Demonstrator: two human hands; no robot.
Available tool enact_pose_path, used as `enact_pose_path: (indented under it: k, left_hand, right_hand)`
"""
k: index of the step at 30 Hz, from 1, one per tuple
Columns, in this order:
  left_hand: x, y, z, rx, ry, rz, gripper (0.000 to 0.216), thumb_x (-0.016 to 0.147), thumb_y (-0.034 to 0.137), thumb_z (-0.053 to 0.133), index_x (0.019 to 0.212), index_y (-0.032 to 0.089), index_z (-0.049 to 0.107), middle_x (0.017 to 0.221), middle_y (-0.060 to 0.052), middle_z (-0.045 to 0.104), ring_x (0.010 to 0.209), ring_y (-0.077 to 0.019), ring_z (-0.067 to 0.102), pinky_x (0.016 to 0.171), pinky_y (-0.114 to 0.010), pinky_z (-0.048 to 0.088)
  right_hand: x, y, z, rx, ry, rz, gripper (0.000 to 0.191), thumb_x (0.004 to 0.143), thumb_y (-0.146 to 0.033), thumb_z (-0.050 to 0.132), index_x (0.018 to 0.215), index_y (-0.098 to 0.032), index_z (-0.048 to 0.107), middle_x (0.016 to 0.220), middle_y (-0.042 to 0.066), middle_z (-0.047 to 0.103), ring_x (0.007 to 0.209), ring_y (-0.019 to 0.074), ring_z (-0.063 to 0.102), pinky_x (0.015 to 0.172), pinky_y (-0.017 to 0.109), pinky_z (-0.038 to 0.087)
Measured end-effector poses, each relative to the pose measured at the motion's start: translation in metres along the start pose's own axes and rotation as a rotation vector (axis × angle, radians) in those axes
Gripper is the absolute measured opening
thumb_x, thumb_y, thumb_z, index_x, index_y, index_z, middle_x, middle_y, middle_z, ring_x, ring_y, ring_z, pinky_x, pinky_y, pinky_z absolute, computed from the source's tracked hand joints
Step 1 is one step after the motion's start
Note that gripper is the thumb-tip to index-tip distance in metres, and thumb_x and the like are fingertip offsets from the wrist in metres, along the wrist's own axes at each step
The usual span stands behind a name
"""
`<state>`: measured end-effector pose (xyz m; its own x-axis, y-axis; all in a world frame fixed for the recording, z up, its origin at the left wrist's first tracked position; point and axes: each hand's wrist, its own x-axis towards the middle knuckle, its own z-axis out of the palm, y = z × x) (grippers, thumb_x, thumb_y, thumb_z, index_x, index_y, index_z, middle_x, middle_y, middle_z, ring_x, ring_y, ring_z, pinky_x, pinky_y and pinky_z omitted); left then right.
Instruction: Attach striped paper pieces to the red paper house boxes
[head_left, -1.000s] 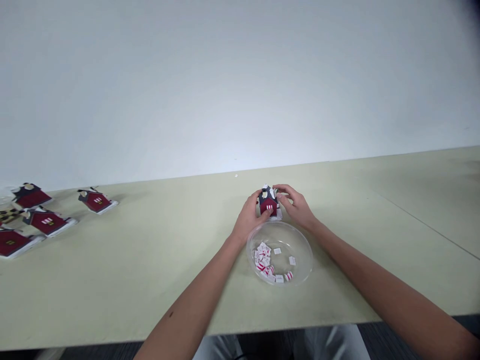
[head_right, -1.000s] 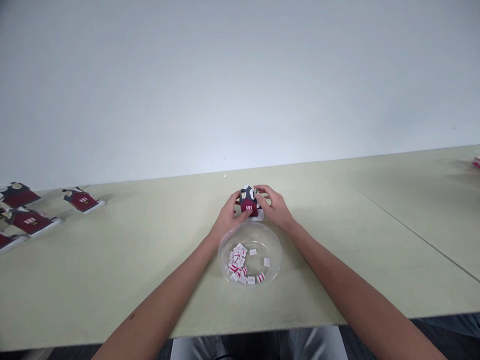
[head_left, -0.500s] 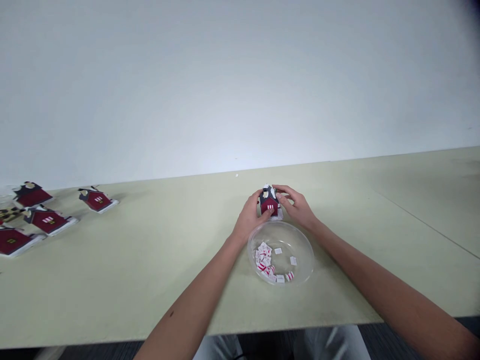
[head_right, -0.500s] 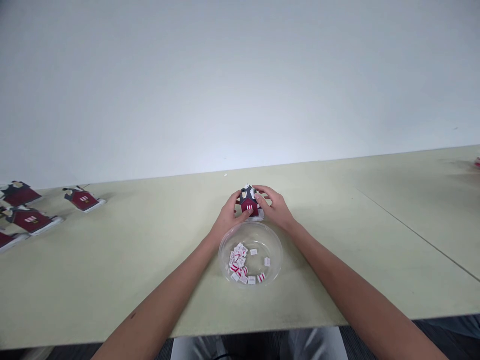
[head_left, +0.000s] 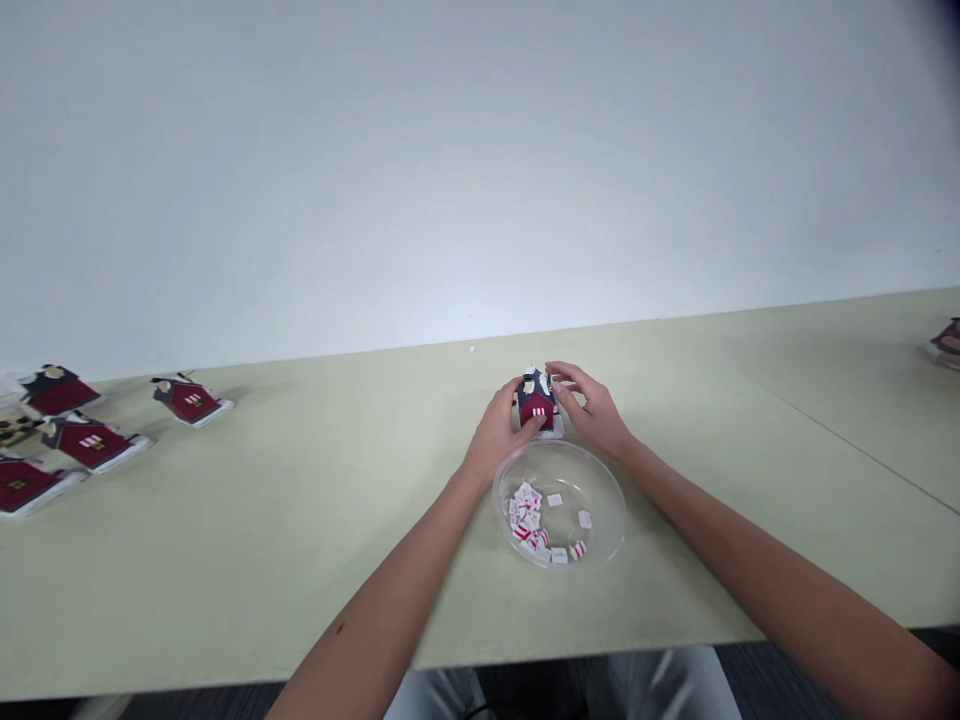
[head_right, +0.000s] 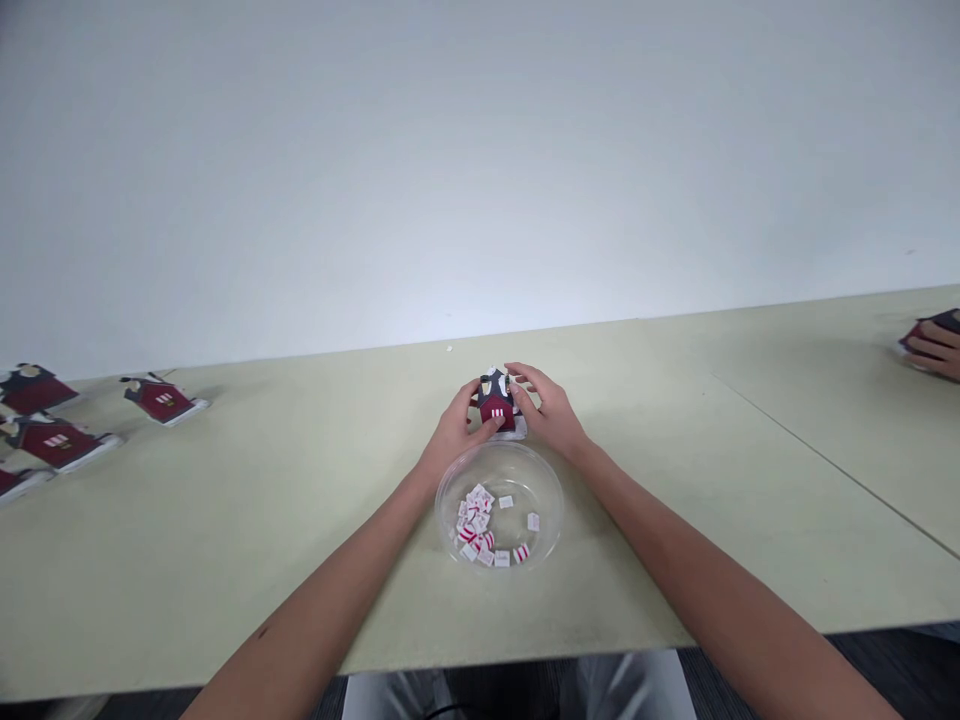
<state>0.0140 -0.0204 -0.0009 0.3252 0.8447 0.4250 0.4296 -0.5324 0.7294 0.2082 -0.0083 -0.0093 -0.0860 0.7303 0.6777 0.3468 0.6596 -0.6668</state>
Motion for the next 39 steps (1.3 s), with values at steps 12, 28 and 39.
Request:
enact_pose_path:
  k: [12, 28, 39]
  left_hand:
    - [0.001, 0.001, 0.000, -0.019, 0.001, -0.003, 0.065, 0.088, 0.039, 0.065, 0.146, 0.023, 0.040, 0.143, -0.011, 0.054, 0.123, -0.0270, 0.055, 0.105, -0.044, 0.044]
    - [0.000, 0.001, -0.001, 0.039, 0.142, 0.022, 0.058, 0.084, 0.037, 0.070, 0.136, 0.025, 0.047, 0.134, -0.010, 0.056, 0.118, -0.0254, 0.056, 0.102, -0.043, 0.045]
    - [0.001, -0.004, 0.001, 0.057, 0.132, 0.039, 0.061, 0.082, 0.035, 0.071, 0.137, 0.024, 0.047, 0.135, -0.011, 0.055, 0.124, -0.0263, 0.052, 0.105, -0.043, 0.042]
  right_hand:
    - [0.000, -0.003, -0.006, -0.097, 0.004, -0.127, 0.033, 0.100, -0.037, 0.048, 0.125, -0.030, 0.068, 0.127, 0.004, 0.069, 0.121, 0.0233, 0.062, 0.107, 0.045, 0.048]
    - [-0.007, -0.003, 0.005, -0.041, -0.139, 0.000, 0.061, 0.097, -0.045, 0.052, 0.153, -0.029, 0.033, 0.148, 0.011, 0.051, 0.129, 0.0285, 0.055, 0.107, 0.051, 0.046]
    - [-0.003, -0.004, 0.000, -0.049, -0.051, -0.037, 0.035, 0.099, -0.041, 0.049, 0.130, -0.028, 0.058, 0.133, 0.007, 0.063, 0.123, 0.0247, 0.058, 0.102, 0.044, 0.049]
